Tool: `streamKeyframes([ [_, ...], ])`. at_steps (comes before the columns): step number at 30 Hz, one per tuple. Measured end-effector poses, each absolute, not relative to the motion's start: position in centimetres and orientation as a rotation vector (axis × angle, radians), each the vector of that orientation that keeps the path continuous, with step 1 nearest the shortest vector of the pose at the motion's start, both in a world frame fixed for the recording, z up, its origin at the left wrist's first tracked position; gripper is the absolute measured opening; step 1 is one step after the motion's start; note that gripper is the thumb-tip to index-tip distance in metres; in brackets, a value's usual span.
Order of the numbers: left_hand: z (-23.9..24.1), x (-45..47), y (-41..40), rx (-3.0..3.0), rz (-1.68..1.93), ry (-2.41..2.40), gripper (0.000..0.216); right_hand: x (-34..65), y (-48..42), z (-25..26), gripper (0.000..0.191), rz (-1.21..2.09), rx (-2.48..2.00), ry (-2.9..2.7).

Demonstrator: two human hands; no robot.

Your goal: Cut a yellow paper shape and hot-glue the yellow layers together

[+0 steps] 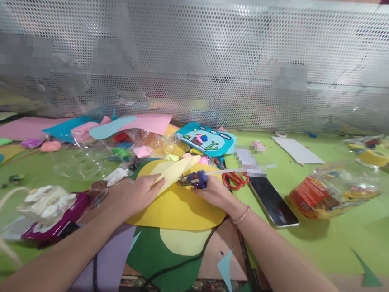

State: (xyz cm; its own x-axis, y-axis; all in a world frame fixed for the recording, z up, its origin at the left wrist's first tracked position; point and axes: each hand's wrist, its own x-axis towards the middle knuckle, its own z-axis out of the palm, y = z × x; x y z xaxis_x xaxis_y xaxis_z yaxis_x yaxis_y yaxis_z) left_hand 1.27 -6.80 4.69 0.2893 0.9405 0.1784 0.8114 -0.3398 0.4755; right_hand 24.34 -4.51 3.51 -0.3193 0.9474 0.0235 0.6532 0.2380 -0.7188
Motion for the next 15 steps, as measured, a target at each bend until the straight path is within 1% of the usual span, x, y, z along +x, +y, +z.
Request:
streamKeyframes([
  [5,5.4,1.5,-7.2,2.137,0.658,1.658,0.040,24.4,-4.4,3.3,0.016,0.865,-1.460,-2.056],
  [11,6.6,1.9,-7.4,1.989,0.677,1.699,0.034,24.4,-4.4,3.2,0.017,0.873,-1.460,-2.046],
  [15,7.3,2.0,-7.6,1.938,0.704,1.732,0.037,24.4,-4.4,3.2,0.019,0.864,-1.452,-2.042],
])
